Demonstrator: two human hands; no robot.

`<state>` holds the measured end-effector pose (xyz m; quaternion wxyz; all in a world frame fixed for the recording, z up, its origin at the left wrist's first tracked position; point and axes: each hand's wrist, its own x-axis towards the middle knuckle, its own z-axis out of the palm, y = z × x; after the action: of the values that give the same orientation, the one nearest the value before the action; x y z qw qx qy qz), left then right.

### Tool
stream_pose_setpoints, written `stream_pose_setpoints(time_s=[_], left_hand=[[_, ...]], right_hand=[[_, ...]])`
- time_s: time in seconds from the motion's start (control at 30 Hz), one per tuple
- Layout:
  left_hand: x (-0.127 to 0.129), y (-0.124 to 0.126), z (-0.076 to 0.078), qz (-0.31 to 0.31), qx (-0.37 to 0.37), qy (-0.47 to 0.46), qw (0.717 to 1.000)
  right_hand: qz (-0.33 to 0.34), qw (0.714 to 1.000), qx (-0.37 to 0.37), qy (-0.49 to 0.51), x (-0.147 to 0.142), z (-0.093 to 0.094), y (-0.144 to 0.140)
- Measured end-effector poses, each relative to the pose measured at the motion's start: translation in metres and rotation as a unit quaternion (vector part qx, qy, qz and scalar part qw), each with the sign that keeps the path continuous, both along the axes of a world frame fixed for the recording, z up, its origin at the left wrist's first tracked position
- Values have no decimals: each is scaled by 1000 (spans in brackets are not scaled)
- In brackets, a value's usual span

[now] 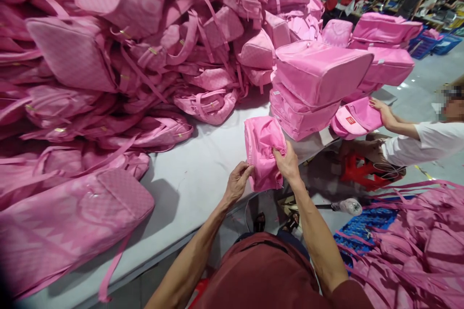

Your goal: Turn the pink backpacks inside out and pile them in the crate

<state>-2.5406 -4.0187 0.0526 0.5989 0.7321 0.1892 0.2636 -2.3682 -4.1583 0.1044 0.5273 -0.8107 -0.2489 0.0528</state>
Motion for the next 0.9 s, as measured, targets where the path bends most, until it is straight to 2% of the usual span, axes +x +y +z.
stream_pose_setpoints(time_s=[0.1, 0.23, 0.47, 0.63, 0.9], left_hand=[[-4, 5, 6, 14, 81, -13, 996], [-10, 6, -2, 24, 76, -5, 997], [-22, -1, -30, -28, 116, 28, 992], [-26, -1, -31, -46, 145, 43, 987], [-27, 16, -34, -129, 242, 50, 960]], right_hand=[[-6, 1000, -20, -13, 3, -2, 1], [-22, 998, -50, -24, 5, -5, 4], [-29, 995, -93, -12, 5, -4, 4], [-10, 995, -92, -27, 4, -4, -1], [-2, 995, -94, -40, 4, -3, -6]])
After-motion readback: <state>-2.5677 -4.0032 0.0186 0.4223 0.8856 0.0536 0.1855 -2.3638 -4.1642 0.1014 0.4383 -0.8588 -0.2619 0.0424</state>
